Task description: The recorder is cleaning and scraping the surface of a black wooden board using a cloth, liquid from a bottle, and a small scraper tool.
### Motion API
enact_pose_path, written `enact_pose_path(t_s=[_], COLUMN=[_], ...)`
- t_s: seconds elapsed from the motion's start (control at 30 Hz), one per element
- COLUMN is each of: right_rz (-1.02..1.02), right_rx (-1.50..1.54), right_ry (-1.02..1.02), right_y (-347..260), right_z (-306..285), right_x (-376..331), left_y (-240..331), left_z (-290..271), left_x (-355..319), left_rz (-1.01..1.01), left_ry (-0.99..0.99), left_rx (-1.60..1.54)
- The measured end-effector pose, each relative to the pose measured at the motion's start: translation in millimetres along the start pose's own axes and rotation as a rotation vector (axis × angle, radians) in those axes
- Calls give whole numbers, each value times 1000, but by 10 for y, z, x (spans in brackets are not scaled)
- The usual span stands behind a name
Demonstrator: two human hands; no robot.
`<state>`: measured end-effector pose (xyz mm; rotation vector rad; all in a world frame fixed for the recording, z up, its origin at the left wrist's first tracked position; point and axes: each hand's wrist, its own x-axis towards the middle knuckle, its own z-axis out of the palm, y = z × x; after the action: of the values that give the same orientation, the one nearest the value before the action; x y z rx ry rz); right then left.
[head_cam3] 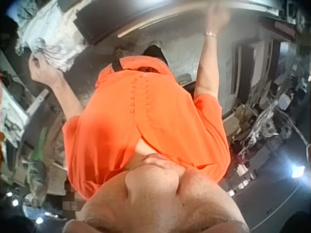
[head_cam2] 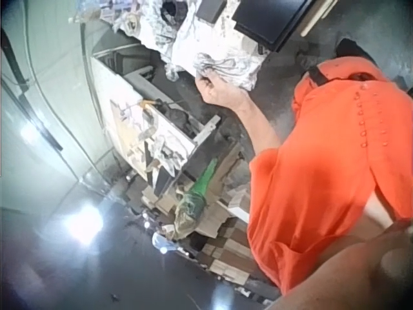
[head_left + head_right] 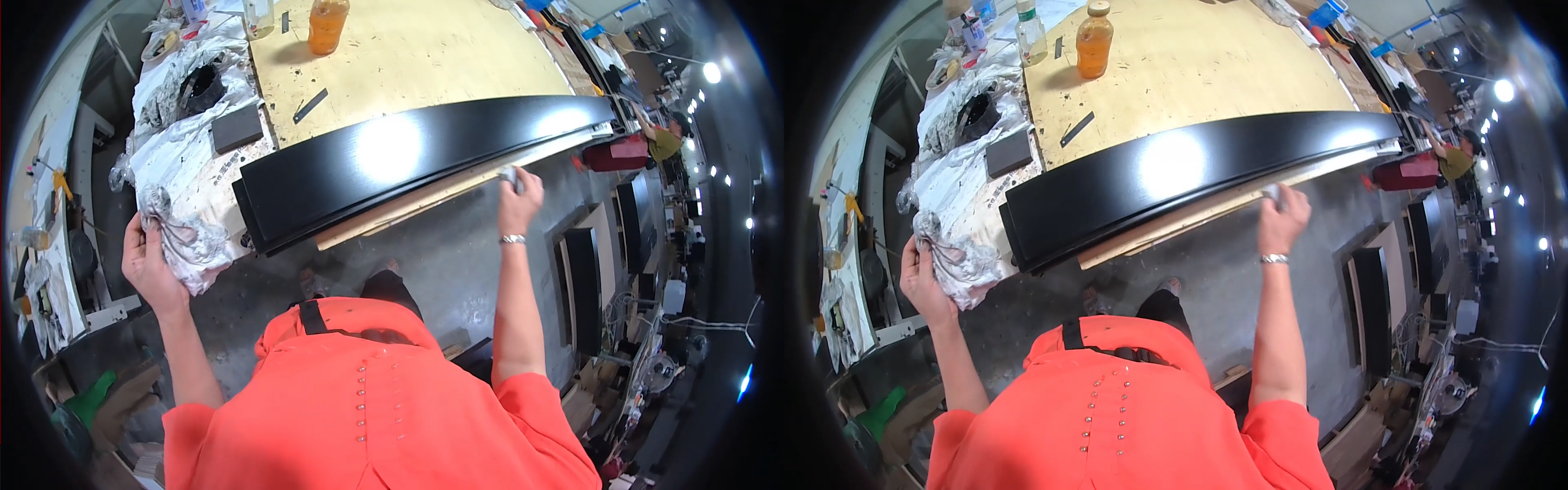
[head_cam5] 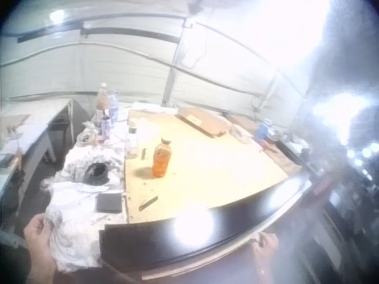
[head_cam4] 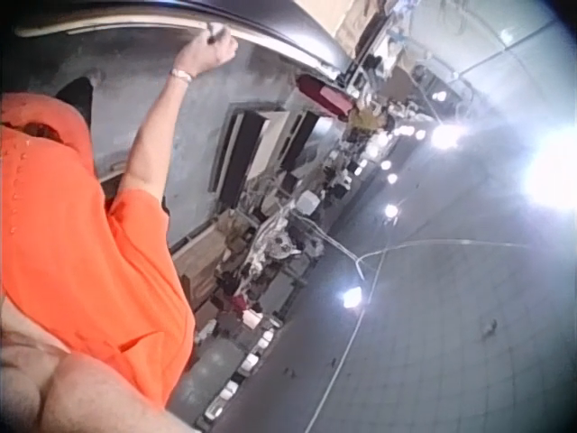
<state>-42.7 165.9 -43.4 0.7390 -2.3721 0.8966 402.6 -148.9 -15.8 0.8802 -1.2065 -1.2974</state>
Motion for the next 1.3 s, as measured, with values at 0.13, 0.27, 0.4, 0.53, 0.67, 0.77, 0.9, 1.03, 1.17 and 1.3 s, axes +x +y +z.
enact_pose_path(t_s=[0.13,0.27,0.4,0.53,0.67,0.77,0.9,1.03,1.17,1.3], right_rz=[423,519,504,500,412,439,400,386,349,347], right_rx=[651,1011,1170,1128,1169,1195,1201,1263,1249,1221], right_ry=[-67,-255,-535,-794,-1002,-1108,-1148,-1121,-1163,-1115], right_y=[-144,-320,-347,-143,56,48,62,73,90,97], right_z=[-88,187,769,933,895,902,924,912,954,944], right_x=[273,628,978,1172,1157,1245,1205,1234,1223,1205], left_y=[87,208,-102,-438,-630,-401,-241,-469,-395,-223], left_z=[242,1239,2467,2882,1719,703,1455,1310,811,1082], left_x=[-4,-220,-676,-995,-758,-696,-771,-730,-673,-561], left_rz=[35,-77,284,462,87,-46,213,110,0,-138], left_ry=[46,-118,-550,-776,-112,448,373,323,241,133], left_rx=[67,106,571,1060,1277,1628,1417,1509,1333,1326])
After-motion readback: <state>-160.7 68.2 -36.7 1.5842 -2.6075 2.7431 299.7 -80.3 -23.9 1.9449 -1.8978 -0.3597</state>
